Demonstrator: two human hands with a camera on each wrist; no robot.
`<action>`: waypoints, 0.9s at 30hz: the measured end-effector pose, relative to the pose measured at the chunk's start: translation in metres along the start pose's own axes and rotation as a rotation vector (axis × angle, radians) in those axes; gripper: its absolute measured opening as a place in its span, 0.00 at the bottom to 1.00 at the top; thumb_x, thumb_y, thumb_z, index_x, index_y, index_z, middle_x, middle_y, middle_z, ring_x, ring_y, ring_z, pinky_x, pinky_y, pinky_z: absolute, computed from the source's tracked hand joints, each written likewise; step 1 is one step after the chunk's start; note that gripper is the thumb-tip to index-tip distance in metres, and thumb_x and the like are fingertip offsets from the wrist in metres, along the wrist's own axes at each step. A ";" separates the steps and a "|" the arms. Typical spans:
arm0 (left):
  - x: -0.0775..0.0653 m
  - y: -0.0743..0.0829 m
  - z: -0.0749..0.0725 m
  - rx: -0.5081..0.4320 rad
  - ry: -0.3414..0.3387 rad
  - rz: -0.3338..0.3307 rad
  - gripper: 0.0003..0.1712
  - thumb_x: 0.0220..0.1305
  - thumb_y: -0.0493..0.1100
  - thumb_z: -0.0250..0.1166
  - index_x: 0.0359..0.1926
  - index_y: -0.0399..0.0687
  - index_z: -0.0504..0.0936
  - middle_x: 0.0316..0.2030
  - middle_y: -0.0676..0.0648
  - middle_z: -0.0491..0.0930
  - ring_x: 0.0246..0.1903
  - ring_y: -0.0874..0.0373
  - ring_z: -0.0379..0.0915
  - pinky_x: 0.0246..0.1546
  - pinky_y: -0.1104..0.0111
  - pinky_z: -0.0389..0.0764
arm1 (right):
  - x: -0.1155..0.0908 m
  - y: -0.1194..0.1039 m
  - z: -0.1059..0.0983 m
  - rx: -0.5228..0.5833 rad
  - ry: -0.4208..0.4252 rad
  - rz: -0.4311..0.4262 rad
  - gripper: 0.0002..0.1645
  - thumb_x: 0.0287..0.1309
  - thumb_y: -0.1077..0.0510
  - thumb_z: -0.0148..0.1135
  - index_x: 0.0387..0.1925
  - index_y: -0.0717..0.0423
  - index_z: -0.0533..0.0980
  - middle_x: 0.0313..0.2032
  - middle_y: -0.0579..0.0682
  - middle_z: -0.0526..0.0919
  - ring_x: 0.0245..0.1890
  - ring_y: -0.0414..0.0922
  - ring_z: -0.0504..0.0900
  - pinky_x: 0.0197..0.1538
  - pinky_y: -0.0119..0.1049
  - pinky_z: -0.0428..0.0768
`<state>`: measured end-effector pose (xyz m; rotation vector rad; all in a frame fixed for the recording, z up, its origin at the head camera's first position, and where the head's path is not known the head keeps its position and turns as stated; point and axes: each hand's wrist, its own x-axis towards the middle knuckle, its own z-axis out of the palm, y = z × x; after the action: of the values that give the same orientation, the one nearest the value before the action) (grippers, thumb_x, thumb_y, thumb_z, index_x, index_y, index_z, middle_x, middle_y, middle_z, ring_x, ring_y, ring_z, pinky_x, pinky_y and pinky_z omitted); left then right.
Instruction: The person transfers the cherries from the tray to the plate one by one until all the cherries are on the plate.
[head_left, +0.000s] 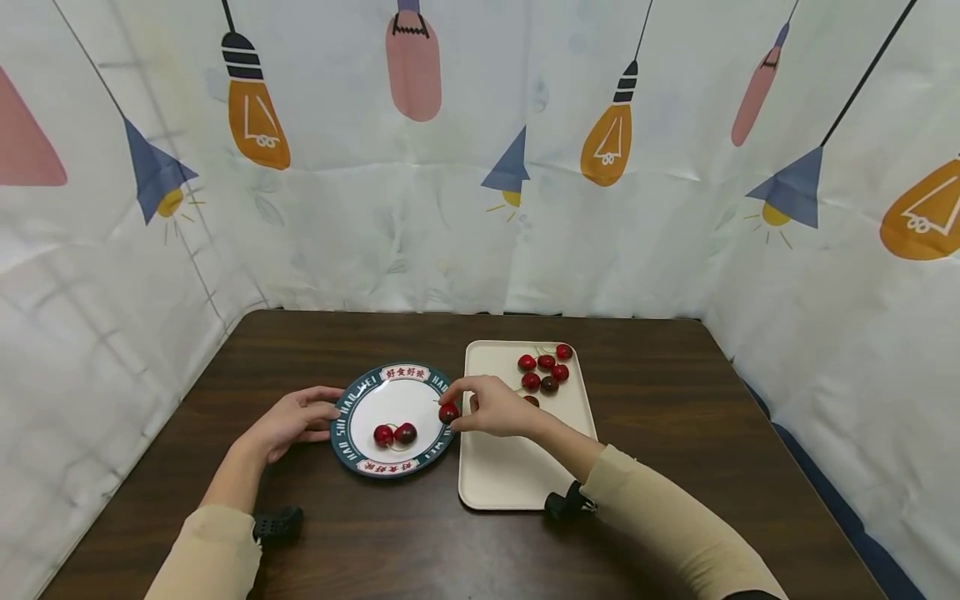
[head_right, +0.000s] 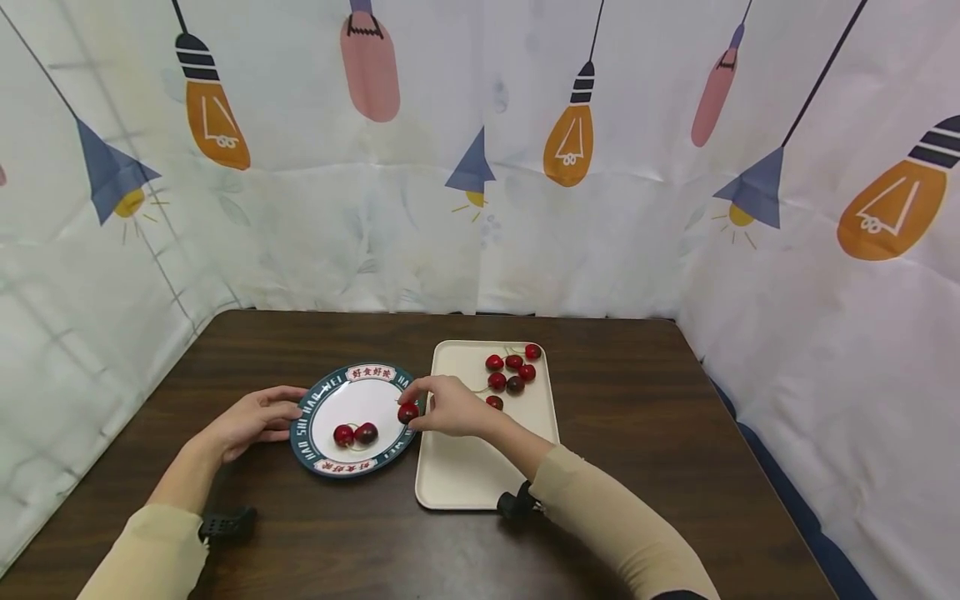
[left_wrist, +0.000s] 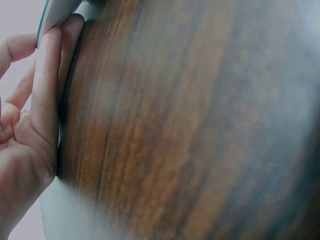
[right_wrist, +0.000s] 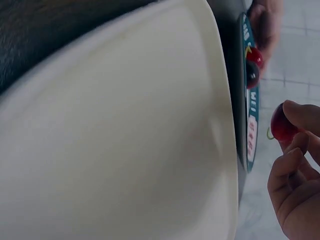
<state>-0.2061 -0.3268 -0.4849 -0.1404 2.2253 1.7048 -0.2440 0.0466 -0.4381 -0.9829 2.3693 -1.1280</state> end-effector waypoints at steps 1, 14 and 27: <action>0.000 0.000 0.000 -0.001 0.001 0.000 0.35 0.72 0.47 0.65 0.73 0.36 0.66 0.56 0.38 0.77 0.46 0.49 0.80 0.48 0.62 0.86 | 0.001 0.000 0.002 0.001 -0.008 0.000 0.21 0.58 0.59 0.75 0.54 0.52 0.83 0.44 0.38 0.83 0.21 0.41 0.72 0.25 0.31 0.72; -0.002 0.004 0.001 0.010 -0.004 -0.011 0.35 0.73 0.46 0.64 0.73 0.36 0.65 0.56 0.37 0.77 0.47 0.49 0.80 0.48 0.62 0.85 | 0.005 -0.007 0.013 0.007 -0.046 -0.028 0.22 0.59 0.59 0.75 0.54 0.55 0.82 0.39 0.43 0.83 0.18 0.40 0.72 0.24 0.30 0.72; -0.002 0.004 0.002 0.007 0.003 -0.009 0.34 0.73 0.46 0.64 0.72 0.35 0.66 0.55 0.37 0.77 0.46 0.49 0.81 0.47 0.61 0.86 | -0.005 0.004 0.009 0.030 -0.044 -0.037 0.23 0.59 0.56 0.76 0.55 0.54 0.82 0.49 0.51 0.84 0.17 0.38 0.70 0.23 0.29 0.69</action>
<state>-0.2048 -0.3240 -0.4813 -0.1511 2.2294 1.6930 -0.2366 0.0471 -0.4470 -1.0346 2.3026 -1.1399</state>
